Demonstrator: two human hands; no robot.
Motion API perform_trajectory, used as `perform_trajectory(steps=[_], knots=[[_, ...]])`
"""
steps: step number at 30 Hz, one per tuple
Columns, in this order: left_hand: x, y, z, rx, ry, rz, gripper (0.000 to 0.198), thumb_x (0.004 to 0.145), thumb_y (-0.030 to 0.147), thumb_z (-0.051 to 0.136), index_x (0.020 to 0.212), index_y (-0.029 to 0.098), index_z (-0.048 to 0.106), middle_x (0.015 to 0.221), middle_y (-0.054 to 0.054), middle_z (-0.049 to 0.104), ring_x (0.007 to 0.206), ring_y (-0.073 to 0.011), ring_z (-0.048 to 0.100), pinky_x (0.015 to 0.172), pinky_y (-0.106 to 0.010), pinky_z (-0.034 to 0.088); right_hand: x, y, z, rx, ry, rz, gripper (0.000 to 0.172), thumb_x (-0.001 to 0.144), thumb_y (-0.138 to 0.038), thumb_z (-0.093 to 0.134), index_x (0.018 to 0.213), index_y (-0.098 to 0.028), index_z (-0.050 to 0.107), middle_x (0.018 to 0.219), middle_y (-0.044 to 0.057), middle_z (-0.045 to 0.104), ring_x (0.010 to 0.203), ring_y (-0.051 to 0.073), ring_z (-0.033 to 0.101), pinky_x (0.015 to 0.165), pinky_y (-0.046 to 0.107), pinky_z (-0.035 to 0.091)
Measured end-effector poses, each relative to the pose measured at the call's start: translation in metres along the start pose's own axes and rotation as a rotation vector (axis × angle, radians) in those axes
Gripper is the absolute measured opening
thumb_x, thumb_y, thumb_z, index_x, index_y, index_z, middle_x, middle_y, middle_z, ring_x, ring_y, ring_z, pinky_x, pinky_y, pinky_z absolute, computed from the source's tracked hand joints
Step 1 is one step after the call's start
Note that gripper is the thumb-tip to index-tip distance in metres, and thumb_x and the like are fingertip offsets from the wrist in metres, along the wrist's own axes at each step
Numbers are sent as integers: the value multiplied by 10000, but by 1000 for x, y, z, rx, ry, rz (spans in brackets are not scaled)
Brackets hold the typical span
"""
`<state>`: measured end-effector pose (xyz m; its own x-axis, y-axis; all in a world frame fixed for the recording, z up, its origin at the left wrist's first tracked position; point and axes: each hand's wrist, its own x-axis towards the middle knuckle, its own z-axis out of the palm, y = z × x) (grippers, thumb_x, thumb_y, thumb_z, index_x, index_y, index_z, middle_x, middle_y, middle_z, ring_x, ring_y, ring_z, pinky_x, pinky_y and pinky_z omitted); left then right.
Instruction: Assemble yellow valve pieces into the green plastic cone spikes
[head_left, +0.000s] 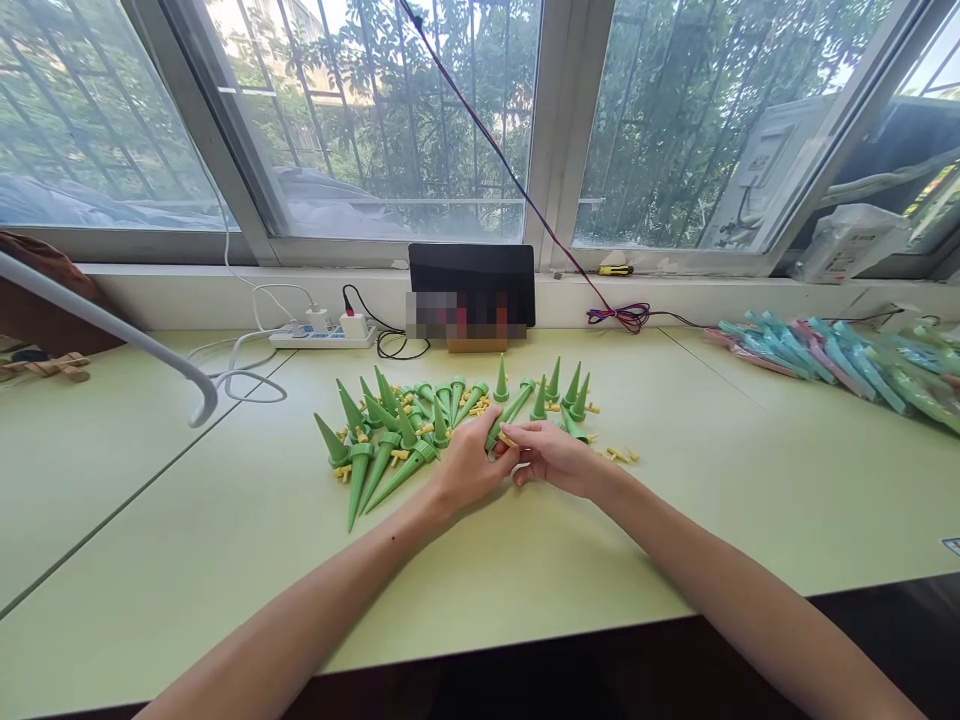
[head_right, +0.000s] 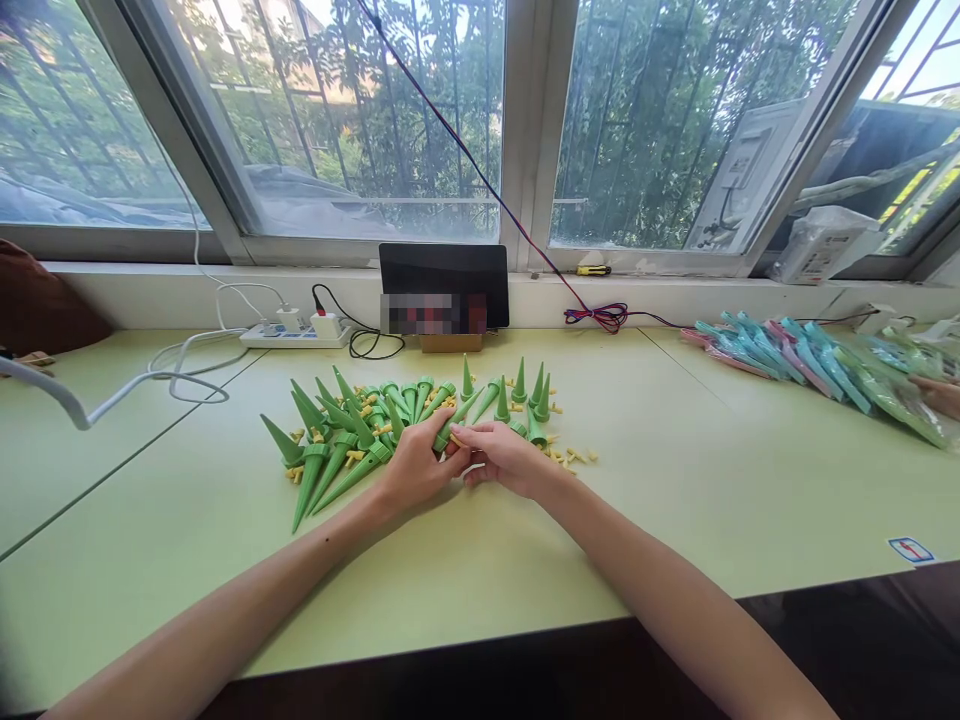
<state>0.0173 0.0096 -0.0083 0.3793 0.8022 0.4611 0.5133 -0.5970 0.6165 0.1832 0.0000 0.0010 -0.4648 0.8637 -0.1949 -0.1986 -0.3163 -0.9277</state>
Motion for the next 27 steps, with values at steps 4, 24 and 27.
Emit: perform_trajectory(steps=[4,24,27], knots=[[1,1,-1,-14,-15,17,148,833,295,556,933,188,536,703,31,546,634,-123,451,613,-244,381,1,1,0,10,26,-12,428,692,-521,853,762,-122,711,739,13,617,638,93,559,578,221,498],[2,0,-2,5,-11,13,114,790,228,571,891,194,528,693,32,560,592,-114,445,597,-245,381,1,4,8,-412,214,-272,360,762,-492,762,686,-147,694,641,12,619,544,108,525,514,252,463],[3,-1,-2,11,-5,0,149,778,234,590,914,184,557,703,24,586,603,-121,477,623,-256,404,4,6,6,-449,208,-303,361,807,-499,717,725,-147,696,676,25,641,548,112,543,505,251,465]])
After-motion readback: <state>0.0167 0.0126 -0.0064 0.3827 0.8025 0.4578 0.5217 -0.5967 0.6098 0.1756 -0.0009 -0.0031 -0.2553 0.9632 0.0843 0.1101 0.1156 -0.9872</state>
